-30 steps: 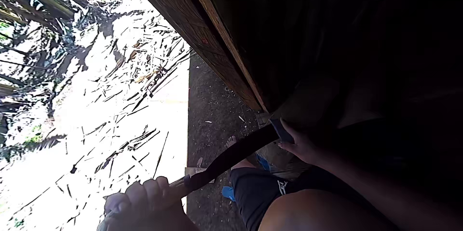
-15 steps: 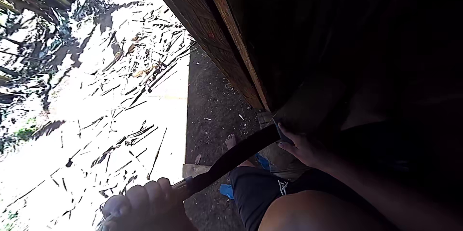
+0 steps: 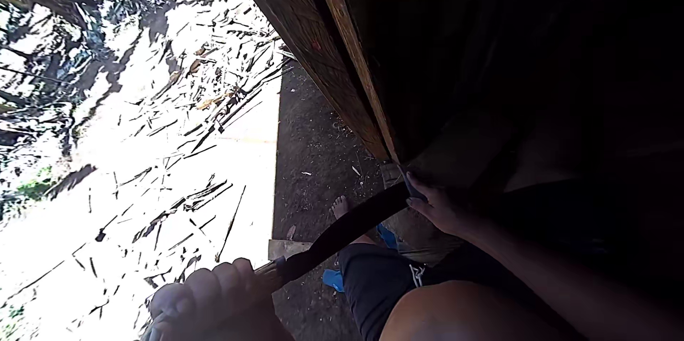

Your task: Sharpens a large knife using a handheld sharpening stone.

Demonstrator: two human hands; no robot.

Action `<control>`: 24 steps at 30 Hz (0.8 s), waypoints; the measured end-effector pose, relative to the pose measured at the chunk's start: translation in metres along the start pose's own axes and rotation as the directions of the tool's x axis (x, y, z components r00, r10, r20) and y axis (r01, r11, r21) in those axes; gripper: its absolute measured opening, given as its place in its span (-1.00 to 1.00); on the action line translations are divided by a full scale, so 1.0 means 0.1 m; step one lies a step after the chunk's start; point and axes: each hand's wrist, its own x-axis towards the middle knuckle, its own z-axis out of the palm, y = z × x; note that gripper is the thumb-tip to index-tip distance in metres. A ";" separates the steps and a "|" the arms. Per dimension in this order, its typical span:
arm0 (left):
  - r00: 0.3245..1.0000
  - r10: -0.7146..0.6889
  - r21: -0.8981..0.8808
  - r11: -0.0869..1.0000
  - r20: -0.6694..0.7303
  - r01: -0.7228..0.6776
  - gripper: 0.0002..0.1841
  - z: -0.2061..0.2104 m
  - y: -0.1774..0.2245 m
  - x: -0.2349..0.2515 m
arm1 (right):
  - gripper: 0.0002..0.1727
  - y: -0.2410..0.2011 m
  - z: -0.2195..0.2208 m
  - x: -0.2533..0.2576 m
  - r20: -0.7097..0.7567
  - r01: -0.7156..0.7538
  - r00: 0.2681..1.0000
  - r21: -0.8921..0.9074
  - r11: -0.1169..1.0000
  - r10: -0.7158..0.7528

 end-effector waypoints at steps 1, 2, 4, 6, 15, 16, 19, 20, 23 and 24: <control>1.000 -0.001 0.000 1.000 0.005 0.001 -0.71 0.02 -0.01 0.01 | -0.21 -0.08 0.00 0.01 0.000 0.010 1.000 0.002 1.000 -0.010; 1.000 -0.002 -0.003 1.000 0.007 0.002 -0.71 0.03 -0.01 0.01 | -0.21 -0.15 0.00 -0.02 -0.003 0.030 1.000 -0.003 1.000 -0.030; 1.000 -0.008 -0.010 1.000 -0.001 0.008 -0.73 0.06 0.00 0.01 | -0.22 -0.24 0.01 -0.13 0.018 0.059 0.998 -0.029 0.998 -0.058; 1.000 -0.001 0.004 1.000 -0.023 0.001 -0.73 0.08 0.00 0.00 | -0.22 -0.16 0.04 -0.17 0.006 0.072 0.997 -0.051 0.996 -0.072; 1.000 -0.008 -0.050 0.999 -0.015 0.007 -0.75 0.12 0.00 -0.01 | -0.23 -0.26 0.03 -0.17 -0.003 0.085 0.996 -0.064 0.994 -0.085; 1.000 -0.008 -0.055 0.998 -0.010 0.008 -0.74 0.11 0.00 0.00 | -0.23 -0.21 0.06 -0.19 -0.011 0.093 0.995 -0.071 0.993 -0.094; 1.000 0.003 -0.039 0.999 0.005 -0.003 -0.72 0.08 -0.01 -0.02 | -0.22 -0.02 0.04 -0.10 -0.022 0.061 0.998 -0.060 0.996 -0.063; 1.000 0.001 -0.035 0.999 0.000 -0.001 -0.72 0.07 0.00 -0.02 | -0.22 -0.03 0.02 -0.06 -0.021 0.048 0.999 -0.056 0.997 -0.049; 0.999 -0.005 -0.046 0.999 -0.036 0.003 -0.74 0.15 -0.02 0.00 | -0.23 -0.28 -0.04 -0.03 -0.005 0.052 0.999 -0.059 0.997 -0.053; 0.999 -0.002 -0.050 0.999 -0.041 0.000 -0.73 0.17 -0.02 0.00 | -0.23 -0.35 -0.03 -0.07 -0.001 0.075 0.997 -0.068 0.995 -0.075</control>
